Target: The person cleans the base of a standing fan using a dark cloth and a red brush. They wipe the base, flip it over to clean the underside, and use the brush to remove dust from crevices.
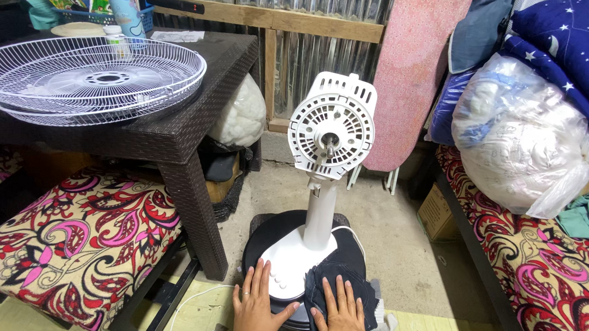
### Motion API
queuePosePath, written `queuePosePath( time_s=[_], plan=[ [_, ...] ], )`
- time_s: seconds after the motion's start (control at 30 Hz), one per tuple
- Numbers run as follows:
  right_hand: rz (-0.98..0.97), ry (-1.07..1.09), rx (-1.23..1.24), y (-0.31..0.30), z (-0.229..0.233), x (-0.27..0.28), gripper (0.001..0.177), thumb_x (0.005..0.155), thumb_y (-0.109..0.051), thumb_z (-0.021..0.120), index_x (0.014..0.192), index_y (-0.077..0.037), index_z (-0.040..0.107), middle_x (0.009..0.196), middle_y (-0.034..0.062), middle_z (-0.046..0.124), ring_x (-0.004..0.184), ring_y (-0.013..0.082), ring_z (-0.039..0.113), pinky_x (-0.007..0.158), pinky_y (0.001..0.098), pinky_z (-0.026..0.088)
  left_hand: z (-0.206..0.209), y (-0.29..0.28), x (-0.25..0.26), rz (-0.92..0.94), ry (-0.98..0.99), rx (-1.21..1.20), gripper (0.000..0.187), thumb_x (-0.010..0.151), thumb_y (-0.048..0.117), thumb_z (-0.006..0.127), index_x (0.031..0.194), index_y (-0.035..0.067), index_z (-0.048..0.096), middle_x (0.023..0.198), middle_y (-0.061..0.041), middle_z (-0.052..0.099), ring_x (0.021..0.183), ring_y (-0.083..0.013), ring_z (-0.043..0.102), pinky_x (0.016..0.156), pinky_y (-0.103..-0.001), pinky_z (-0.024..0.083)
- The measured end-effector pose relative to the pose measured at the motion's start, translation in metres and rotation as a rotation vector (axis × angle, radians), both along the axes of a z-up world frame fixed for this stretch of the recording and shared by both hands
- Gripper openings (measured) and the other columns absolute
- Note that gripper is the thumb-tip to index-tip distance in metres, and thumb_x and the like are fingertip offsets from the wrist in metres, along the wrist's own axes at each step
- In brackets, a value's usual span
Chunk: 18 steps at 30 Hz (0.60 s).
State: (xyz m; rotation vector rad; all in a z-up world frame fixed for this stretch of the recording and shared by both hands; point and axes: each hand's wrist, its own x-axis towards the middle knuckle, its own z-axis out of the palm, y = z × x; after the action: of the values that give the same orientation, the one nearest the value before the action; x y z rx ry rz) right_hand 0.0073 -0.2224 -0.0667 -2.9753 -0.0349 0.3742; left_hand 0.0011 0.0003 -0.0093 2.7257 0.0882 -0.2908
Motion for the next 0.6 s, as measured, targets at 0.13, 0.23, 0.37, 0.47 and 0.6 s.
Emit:
queuePosePath(
  time_s=[0.13,0.23,0.37,0.47,0.6],
  plan=[
    [0.003,-0.017,0.003,0.0005,-0.0007,-0.0004,0.078,0.099,-0.070,0.035,0.164,-0.034,0.009,0.172,0.0104,-0.001,0.158,0.0323,-0.005,0.124,0.0580,0.003,-0.0003,0.0010,-0.0004,-0.004,-0.009,-0.002,0.121,0.081,0.082,0.063,0.162,0.017,0.001,0.172,-0.002,-0.004,0.158,-0.0257,-0.002,0.122,-0.063,0.007],
    [-0.007,-0.041,0.000,0.0000,-0.0012,-0.0014,0.078,0.098,-0.070,0.035,0.163,-0.034,0.011,0.171,0.0093,0.001,0.158,0.0311,-0.004,0.124,0.0570,0.003,-0.0008,0.0006,-0.0008,0.000,-0.017,-0.006,0.121,0.081,0.082,0.062,0.162,0.017,0.001,0.172,-0.002,-0.004,0.158,-0.0251,-0.001,0.123,-0.062,0.007],
    [-0.011,-0.045,-0.010,0.0020,-0.0008,-0.0023,0.078,0.098,-0.070,0.035,0.163,-0.034,0.011,0.171,0.0087,0.002,0.158,0.0305,-0.003,0.124,0.0561,0.004,-0.0004,0.0008,-0.0017,0.003,-0.020,-0.017,0.121,0.080,0.083,0.062,0.162,0.019,0.000,0.172,-0.001,-0.004,0.158,-0.0246,-0.002,0.123,-0.062,0.006],
    [-0.014,-0.041,-0.003,0.0038,0.0020,-0.0032,0.077,0.098,-0.070,0.034,0.163,-0.034,0.011,0.171,0.0086,0.002,0.158,0.0304,-0.004,0.124,0.0561,0.003,-0.0001,0.0010,-0.0019,0.006,-0.020,-0.019,0.121,0.080,0.083,0.063,0.162,0.019,0.000,0.172,-0.001,-0.005,0.158,-0.0243,-0.002,0.123,-0.061,0.007],
    [-0.020,-0.034,0.023,0.0039,0.0083,-0.0048,0.078,0.098,-0.070,0.035,0.163,-0.034,0.010,0.171,0.0085,0.001,0.158,0.0300,-0.004,0.124,0.0561,0.002,-0.0008,0.0009,-0.0020,0.011,-0.026,-0.017,0.122,0.080,0.083,0.063,0.162,0.019,0.000,0.172,-0.001,-0.004,0.158,-0.0241,-0.001,0.123,-0.061,0.007]
  ],
)
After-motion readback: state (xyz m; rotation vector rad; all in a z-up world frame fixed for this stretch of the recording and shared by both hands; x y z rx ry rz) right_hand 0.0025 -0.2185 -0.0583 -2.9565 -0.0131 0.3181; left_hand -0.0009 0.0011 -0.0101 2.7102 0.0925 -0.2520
